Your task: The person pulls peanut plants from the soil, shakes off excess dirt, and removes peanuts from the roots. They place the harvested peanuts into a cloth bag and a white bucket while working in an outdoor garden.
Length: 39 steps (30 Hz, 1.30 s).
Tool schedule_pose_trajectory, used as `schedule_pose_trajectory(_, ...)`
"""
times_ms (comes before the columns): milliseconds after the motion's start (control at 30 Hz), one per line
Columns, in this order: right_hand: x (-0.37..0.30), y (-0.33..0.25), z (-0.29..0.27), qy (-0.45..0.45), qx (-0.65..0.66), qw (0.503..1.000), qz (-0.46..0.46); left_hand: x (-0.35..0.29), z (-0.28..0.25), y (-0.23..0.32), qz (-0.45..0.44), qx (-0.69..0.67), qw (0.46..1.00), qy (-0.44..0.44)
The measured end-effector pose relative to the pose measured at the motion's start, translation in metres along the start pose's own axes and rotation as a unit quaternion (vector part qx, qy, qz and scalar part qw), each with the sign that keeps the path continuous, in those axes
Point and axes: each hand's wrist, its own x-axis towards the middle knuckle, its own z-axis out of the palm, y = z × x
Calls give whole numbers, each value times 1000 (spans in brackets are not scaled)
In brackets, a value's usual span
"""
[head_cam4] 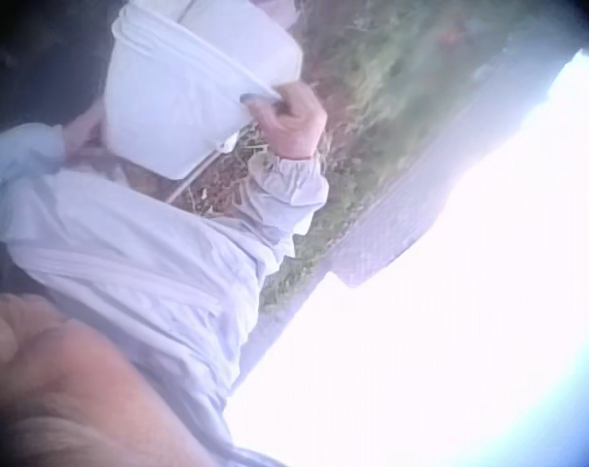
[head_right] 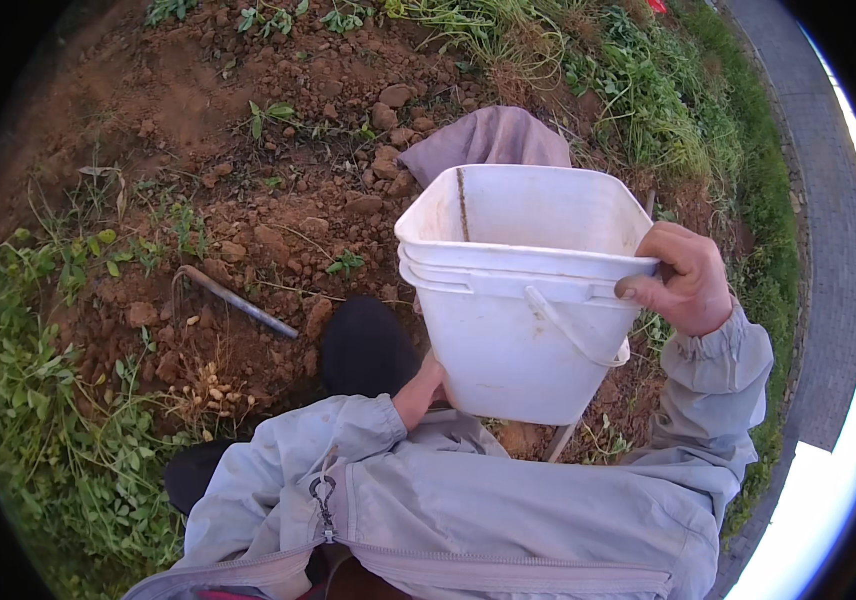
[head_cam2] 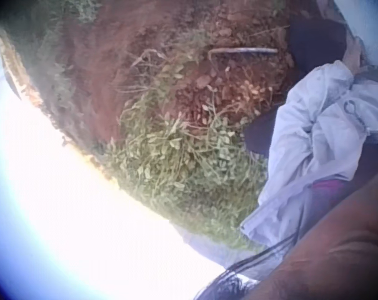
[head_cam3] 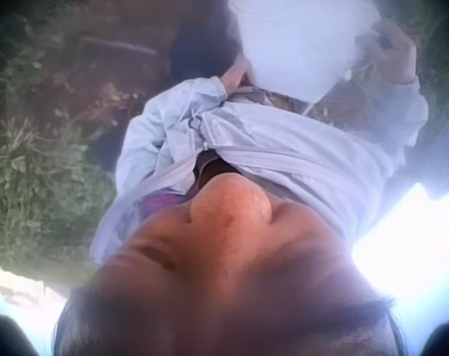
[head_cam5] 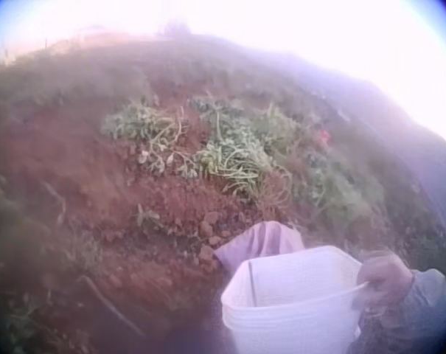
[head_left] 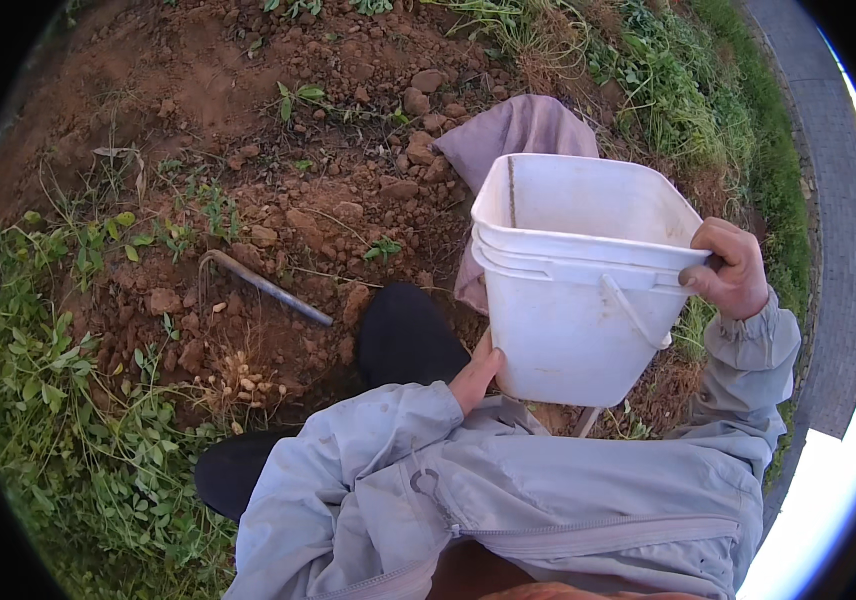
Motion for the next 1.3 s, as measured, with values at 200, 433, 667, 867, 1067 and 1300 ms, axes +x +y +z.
schedule_pose_trajectory(200, 26, -55, 52, -36, -28, 974, -223, 1, -98, -8, 169, 106, 969, 144)
schedule_pose_trajectory(433, 152, -45, 97, 30, 62, 981, -182, -8, -148, 41, 275, 94, 904, 313)
schedule_pose_trajectory(667, 301, -54, 174, 154, 67, 975, -149, -90, -167, 86, 234, 78, 841, 481)
schedule_pose_trajectory(867, 366, -79, 268, 177, 134, 971, -86, -161, -171, 72, 197, 43, 817, 540)
schedule_pose_trajectory(1067, 375, -105, 338, 10, 13, 991, -131, -193, -167, 47, 160, -17, 802, 575)
schedule_pose_trajectory(1300, 380, -88, 303, 62, 592, 799, 86, -219, -154, 58, 178, 46, 827, 531)
